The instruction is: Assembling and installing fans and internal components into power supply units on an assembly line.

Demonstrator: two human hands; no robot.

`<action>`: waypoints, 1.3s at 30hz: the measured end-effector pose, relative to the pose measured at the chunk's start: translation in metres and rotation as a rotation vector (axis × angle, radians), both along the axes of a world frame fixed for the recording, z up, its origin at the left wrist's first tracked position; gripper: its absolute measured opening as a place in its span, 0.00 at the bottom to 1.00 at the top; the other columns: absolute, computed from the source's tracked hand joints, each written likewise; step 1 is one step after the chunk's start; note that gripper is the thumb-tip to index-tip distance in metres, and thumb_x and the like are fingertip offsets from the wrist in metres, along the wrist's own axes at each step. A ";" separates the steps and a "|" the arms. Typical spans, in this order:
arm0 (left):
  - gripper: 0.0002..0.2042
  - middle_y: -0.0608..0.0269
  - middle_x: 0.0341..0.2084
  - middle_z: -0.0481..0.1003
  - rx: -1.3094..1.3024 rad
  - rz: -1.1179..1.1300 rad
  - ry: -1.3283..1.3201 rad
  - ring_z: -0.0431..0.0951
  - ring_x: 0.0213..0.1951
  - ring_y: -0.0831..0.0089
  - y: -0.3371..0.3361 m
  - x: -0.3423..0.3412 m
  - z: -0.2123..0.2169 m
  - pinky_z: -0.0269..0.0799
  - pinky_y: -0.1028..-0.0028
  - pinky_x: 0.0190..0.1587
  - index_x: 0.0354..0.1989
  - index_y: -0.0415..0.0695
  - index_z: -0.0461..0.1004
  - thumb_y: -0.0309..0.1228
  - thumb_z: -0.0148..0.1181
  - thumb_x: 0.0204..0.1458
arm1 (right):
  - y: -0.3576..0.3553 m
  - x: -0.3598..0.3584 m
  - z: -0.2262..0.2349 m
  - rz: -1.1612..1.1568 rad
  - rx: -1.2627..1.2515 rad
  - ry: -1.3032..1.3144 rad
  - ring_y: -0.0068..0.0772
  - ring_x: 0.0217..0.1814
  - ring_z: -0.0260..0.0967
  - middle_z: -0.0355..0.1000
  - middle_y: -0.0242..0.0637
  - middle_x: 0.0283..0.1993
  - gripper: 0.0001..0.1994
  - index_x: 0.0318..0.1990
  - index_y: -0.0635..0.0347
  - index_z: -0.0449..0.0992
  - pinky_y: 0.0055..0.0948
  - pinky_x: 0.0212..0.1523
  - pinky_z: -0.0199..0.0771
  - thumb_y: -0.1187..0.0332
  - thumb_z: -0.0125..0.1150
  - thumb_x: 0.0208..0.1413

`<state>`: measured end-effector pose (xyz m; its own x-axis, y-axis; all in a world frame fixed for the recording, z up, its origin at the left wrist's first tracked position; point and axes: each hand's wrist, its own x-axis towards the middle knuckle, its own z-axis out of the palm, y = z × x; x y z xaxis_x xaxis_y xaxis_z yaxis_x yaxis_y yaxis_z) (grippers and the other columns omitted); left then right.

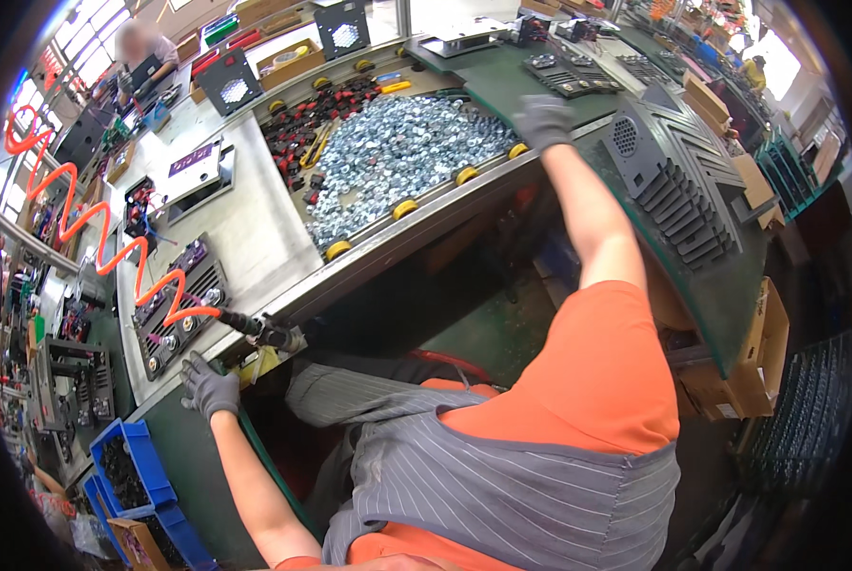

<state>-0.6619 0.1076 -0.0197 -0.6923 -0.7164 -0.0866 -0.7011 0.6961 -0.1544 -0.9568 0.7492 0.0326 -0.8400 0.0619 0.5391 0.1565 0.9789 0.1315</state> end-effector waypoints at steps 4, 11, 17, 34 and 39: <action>0.47 0.58 0.74 0.45 -0.003 0.006 0.003 0.43 0.75 0.58 0.000 -0.002 0.000 0.42 0.37 0.68 0.74 0.54 0.45 0.47 0.63 0.46 | 0.147 0.036 0.043 -0.567 0.004 -0.137 0.45 0.68 0.61 0.68 0.42 0.63 0.25 0.56 0.51 0.74 0.48 0.65 0.60 0.50 0.59 0.54; 0.48 0.57 0.74 0.46 -0.011 0.023 -0.023 0.42 0.75 0.56 -0.001 -0.002 -0.003 0.41 0.41 0.70 0.74 0.52 0.45 0.39 0.64 0.43 | 0.192 0.029 0.049 -0.707 -0.006 -0.286 0.47 0.80 0.39 0.49 0.36 0.77 0.44 0.74 0.42 0.52 0.49 0.73 0.46 0.46 0.64 0.51; 0.48 0.56 0.74 0.46 -0.024 0.032 -0.004 0.42 0.75 0.58 -0.002 -0.002 -0.007 0.40 0.44 0.71 0.74 0.51 0.45 0.38 0.64 0.42 | 0.199 0.006 0.066 -0.726 -0.183 -0.344 0.47 0.80 0.39 0.48 0.36 0.77 0.43 0.73 0.37 0.54 0.47 0.75 0.43 0.49 0.67 0.48; 0.46 0.59 0.74 0.48 -0.040 0.006 0.015 0.44 0.75 0.60 0.001 0.003 -0.008 0.41 0.43 0.70 0.75 0.52 0.45 0.39 0.62 0.45 | 0.131 -0.015 0.086 -0.549 -0.028 -0.342 0.43 0.64 0.69 0.72 0.47 0.61 0.26 0.53 0.56 0.79 0.41 0.61 0.69 0.47 0.60 0.55; 0.46 0.60 0.74 0.48 -0.052 0.009 -0.003 0.44 0.75 0.60 0.003 0.001 -0.004 0.42 0.44 0.70 0.74 0.52 0.45 0.38 0.62 0.45 | 0.194 -0.059 0.060 -0.670 -0.370 -0.445 0.52 0.70 0.60 0.63 0.53 0.68 0.29 0.58 0.54 0.75 0.44 0.67 0.62 0.44 0.50 0.59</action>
<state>-0.6604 0.1107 -0.0236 -0.6856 -0.7262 -0.0510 -0.7068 0.6808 -0.1925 -1.0160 0.9432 0.0923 -0.6917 0.7219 0.0192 0.7221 0.6917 0.0103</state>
